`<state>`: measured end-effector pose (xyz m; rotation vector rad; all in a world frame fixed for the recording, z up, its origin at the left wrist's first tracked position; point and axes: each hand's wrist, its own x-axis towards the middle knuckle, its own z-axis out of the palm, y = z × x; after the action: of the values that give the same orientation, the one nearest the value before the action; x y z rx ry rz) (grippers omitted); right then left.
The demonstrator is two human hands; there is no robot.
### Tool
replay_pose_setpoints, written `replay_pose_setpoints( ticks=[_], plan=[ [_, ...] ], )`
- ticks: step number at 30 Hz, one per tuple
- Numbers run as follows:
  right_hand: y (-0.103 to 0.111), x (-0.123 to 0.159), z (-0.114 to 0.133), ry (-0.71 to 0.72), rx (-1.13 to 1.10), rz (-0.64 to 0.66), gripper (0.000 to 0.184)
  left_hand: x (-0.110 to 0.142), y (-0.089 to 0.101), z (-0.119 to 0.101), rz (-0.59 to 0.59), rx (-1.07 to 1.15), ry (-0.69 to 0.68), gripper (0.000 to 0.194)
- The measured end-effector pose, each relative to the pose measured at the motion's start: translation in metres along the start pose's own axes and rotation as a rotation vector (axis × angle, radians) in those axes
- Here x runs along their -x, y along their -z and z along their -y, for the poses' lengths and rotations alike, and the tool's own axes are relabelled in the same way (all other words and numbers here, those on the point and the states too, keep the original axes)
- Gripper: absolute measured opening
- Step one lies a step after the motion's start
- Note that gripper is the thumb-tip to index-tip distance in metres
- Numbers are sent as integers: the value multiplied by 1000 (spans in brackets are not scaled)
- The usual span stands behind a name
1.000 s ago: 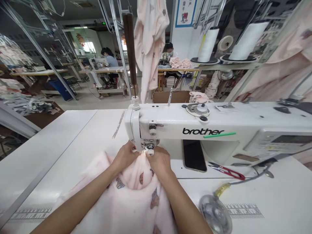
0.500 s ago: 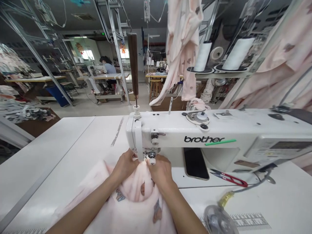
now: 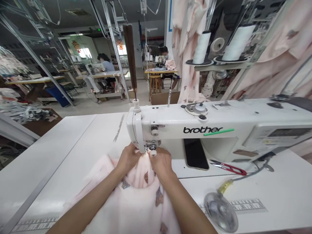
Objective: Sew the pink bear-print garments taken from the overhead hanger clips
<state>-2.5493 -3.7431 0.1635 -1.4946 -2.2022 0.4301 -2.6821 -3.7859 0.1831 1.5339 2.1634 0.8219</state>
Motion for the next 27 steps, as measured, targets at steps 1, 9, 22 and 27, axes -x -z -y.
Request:
replay_pose_setpoints(
  ticks=[1,9,22,27],
  plan=[
    [-1,-1,0,-6,2,7,20,-1,0,0,-1,-2,-2,23],
    [-6,-7,-1,-56,54,35,24,-5,1,-2,-22,0,-9,20],
    [-1,-4,2,-57,54,52,21,-5,4,3,-12,74,-33,23],
    [-2,-5,4,-43,50,47,22,-5,6,3,-14,80,-33,24]
  ],
)
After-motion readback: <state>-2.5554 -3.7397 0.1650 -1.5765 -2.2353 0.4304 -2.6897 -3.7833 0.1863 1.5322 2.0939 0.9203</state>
